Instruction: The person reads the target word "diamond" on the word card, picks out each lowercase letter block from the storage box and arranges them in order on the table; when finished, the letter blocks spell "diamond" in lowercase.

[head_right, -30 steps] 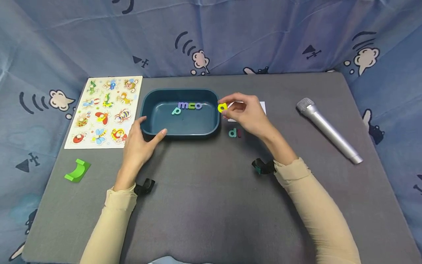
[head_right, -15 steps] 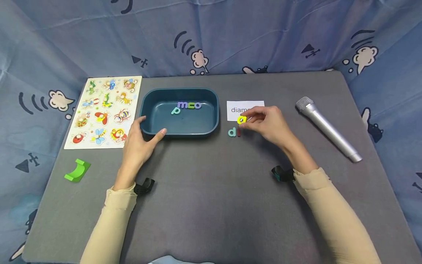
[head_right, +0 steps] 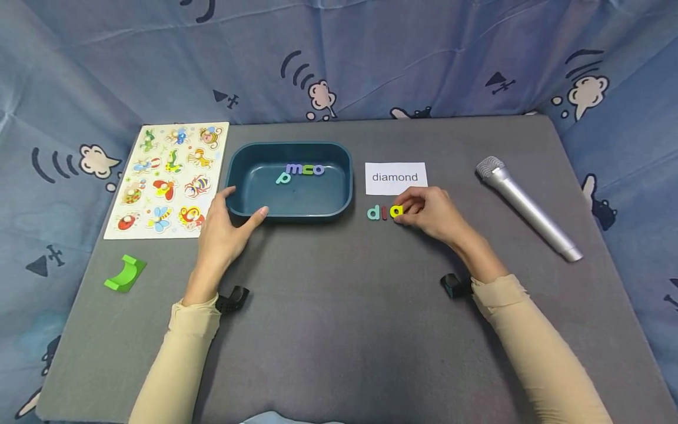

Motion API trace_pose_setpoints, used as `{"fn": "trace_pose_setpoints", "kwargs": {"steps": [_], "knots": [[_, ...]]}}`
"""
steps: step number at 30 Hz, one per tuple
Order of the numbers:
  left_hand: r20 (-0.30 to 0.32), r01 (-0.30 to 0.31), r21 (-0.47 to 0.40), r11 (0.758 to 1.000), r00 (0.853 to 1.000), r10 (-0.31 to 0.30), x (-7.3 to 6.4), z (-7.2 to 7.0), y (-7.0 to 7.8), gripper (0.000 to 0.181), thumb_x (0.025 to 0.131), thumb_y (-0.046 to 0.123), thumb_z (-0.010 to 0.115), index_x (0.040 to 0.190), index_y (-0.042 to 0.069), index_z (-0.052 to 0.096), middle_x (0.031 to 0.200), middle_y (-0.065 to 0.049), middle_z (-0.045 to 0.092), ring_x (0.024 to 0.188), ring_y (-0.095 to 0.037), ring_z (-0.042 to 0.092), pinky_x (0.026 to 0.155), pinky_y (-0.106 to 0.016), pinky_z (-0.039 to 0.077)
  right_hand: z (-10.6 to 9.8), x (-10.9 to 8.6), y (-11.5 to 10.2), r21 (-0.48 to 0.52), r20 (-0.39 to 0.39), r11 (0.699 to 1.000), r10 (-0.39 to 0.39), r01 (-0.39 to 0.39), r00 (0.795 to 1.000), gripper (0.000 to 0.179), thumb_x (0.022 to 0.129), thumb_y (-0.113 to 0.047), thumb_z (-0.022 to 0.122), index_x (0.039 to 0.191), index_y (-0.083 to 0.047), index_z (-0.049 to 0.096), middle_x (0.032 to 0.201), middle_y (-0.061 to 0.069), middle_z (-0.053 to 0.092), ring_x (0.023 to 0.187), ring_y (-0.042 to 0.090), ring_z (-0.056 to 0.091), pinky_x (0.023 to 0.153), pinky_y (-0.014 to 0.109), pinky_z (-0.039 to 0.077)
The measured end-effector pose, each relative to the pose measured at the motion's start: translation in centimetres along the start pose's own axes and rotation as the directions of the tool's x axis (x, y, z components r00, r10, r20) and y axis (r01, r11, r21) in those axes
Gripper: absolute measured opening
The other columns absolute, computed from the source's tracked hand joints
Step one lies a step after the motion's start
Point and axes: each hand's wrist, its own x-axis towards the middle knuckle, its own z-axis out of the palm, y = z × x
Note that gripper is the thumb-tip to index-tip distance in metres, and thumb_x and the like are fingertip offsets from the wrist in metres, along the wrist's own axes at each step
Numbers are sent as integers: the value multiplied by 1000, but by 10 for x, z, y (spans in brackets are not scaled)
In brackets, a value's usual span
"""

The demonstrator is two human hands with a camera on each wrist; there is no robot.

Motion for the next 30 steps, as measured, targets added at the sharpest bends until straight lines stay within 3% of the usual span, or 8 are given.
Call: {"fn": "trace_pose_setpoints", "kwargs": {"steps": [6, 14, 20, 25, 30], "knots": [[1, -7, 5, 1000, 1000, 7, 0, 0, -1, 97, 92, 62, 73, 164, 11, 34, 167, -18, 41, 151, -38, 43, 119, -61, 33, 1, 1, 3, -100, -34, 994, -58, 55, 998, 21, 84, -3, 88, 104, -5, 81, 88, 10, 69, 74, 11, 54, 66, 20, 40], [0, -7, -3, 1000, 1000, 7, 0, 0, -1, 97, 92, 63, 73, 164, 11, 34, 167, -17, 41, 151, -38, 43, 119, -61, 33, 1, 1, 3, -182, -19, 980, -87, 82, 996, 24, 85, -8, 89, 109, -7, 84, 105, 12, 68, 82, 20, 50, 70, 22, 35], [3, -5, -1, 1000, 1000, 5, 0, 0, -1, 97, 92, 62, 73, 164, 10, 33, 168, -17, 40, 151, -38, 42, 119, -61, 33, -1, 3, 0, -190, -25, 980, -66, 60, 997, 30, 85, -10, 90, 114, -6, 83, 109, 13, 69, 84, 21, 52, 72, 23, 36], [4, -10, -2, 1000, 1000, 10, 0, 1, -1, 97, 92, 62, 73, 163, 10, 34, 168, -18, 40, 151, -38, 42, 119, -60, 33, -1, 10, -10, -186, -95, 982, -64, 45, 993, 33, 85, -10, 90, 117, -8, 81, 105, 10, 70, 87, 22, 54, 72, 23, 36], [0, -5, 4, 1000, 1000, 5, 1, 1, -1, 97, 92, 63, 73, 163, 10, 34, 168, -18, 40, 151, -39, 43, 121, -62, 33, 8, 24, -33, -79, -180, 993, -102, 89, 978, 36, 89, -6, 85, 124, -5, 77, 113, 15, 69, 99, 28, 58, 79, 22, 41]]}}
